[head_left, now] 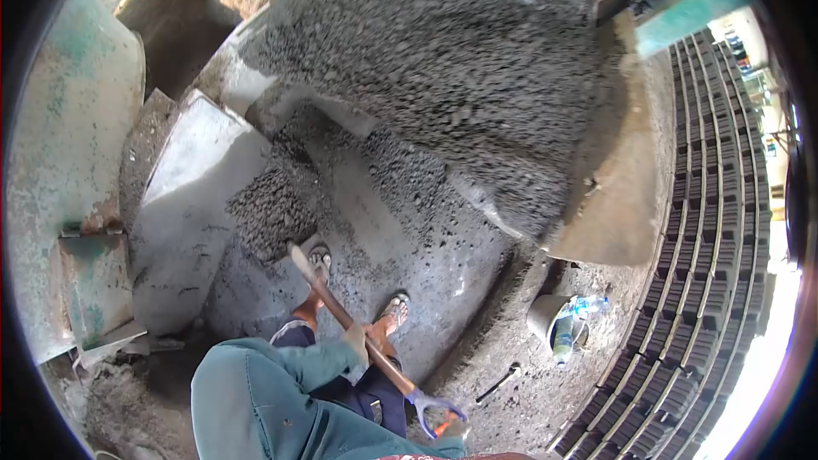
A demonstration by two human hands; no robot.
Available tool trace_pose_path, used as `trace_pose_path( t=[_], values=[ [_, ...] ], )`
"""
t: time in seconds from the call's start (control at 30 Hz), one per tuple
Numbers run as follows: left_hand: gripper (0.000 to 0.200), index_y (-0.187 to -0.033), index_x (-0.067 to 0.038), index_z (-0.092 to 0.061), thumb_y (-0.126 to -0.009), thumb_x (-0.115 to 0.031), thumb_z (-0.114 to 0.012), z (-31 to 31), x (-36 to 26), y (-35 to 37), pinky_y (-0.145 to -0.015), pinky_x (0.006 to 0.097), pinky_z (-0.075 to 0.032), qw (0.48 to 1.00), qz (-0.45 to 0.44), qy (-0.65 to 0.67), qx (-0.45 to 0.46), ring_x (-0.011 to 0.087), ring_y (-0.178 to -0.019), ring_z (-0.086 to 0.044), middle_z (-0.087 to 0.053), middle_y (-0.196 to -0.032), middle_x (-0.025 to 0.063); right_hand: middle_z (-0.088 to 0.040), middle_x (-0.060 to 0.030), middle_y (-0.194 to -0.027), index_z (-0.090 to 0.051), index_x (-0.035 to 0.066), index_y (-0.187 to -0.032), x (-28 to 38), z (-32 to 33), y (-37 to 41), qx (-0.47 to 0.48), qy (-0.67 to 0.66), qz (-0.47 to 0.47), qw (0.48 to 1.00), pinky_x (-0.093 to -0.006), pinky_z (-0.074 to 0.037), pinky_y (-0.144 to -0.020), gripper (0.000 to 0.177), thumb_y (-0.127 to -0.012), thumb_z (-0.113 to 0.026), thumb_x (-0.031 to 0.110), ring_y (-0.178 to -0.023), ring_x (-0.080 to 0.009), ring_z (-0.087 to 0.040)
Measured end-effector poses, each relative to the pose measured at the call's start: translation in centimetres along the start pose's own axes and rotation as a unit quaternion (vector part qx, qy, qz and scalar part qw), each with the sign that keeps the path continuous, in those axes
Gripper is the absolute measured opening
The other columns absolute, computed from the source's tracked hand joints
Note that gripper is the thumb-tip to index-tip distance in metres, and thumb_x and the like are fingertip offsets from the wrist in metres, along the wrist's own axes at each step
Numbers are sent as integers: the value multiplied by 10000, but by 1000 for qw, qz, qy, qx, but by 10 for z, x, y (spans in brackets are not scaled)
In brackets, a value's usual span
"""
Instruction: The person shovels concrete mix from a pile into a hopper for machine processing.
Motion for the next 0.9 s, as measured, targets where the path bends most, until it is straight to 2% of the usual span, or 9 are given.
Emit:
trace_pose_path(
  t=[0.23, 0.3, 0.33, 0.37, 0.5, 0.63, 0.7, 0.77, 0.9],
  values=[
    [144, -819, -73, -521, -846, -115, -657, -65, 43, 192, -638, 404, -518, 953, -89, 5, 290, 232, -687, -568, -513, -707, 79, -595, -72, -850, -579, 65, -911, -58, 11, -135, 180, -180, -99, 962, -406, -525, -576, 92, -823, -602, 70, -678, -228, -587],
    [115, -837, -69, -538, -857, -96, -648, -106, 17, 281, -665, 393, -526, 939, -161, -111, 283, 211, -687, -578, -550, -733, 75, -570, -43, -724, -602, 88, -872, 7, -51, -75, 256, -163, -90, 948, -371, -485, -527, 50, -879, -555, 104, -599, -207, -564],
    [125, -841, -64, -540, -862, -114, -653, -119, 3, 304, -664, 403, -526, 918, -232, -151, 284, 221, -696, -587, -556, -732, 84, -558, -22, -684, -608, 110, -833, 4, -80, -125, 342, 175, 252, 888, -329, -418, -492, 152, -918, -482, 118, -585, -166, -535],
    [138, -845, -59, -543, -866, -131, -659, -123, -2, 319, -664, 413, -526, 895, -291, -189, 280, 231, -705, -596, -562, -730, 93, -554, -18, -662, -594, 119, -769, 46, -91, -62, 322, 0, 59, 945, -307, -380, -473, 203, -925, -465, 129, -560, -151, -515],
    [199, -841, -54, -538, -857, -188, -684, -120, -8, 271, -659, 469, -525, 913, -247, -77, 316, 285, -691, -607, -547, -704, 111, -502, -25, -576, -563, 118, -712, 69, -71, -132, 341, -22, -22, 940, -344, -368, -400, 129, -813, -637, 150, -443, -176, -452],
    [197, -889, -63, -545, -854, -201, -682, -95, 31, 139, -621, 520, -518, 983, -51, 38, 172, 311, -666, -597, -567, -750, 117, -522, -40, -601, -622, 50, -817, 119, 20, -18, 130, 8, 60, 990, -347, -388, -367, 69, -794, -687, 52, -428, -177, -477],
    [143, -898, -77, -540, -860, -155, -653, -92, 53, 71, -636, 523, -501, 991, -50, -22, 119, 292, -669, -580, -557, -766, 101, -558, -67, -640, -606, 30, -843, 108, 39, -7, 26, 28, 62, 997, -356, -384, -349, 103, -787, -688, -1, -447, -193, -517],
    [104, -917, -98, -533, -878, -133, -623, -102, 74, -34, -613, 525, -489, 983, -136, -20, 121, 284, -636, -562, -541, -750, 95, -565, -78, -653, -594, 14, -890, 123, 23, 27, -46, 57, 85, 994, -359, -382, -341, 123, -804, -680, -3, -451, -200, -528],
    [73, -879, -131, -531, -881, -131, -604, -172, 41, -79, -549, 492, -479, 995, 27, -51, 79, 267, -586, -534, -525, -717, 75, -600, -92, -740, -617, -12, -986, 158, -51, 49, -97, 60, 133, 985, -354, -418, -372, 177, -825, -677, 33, -480, -200, -530]
  ],
)
Point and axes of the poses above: each hand's wrist, its own y-axis away from the middle knuckle, its own z-axis out of the back of the hand, x = y × z, the point moved 3 cm from there along -y, towards the middle knuckle
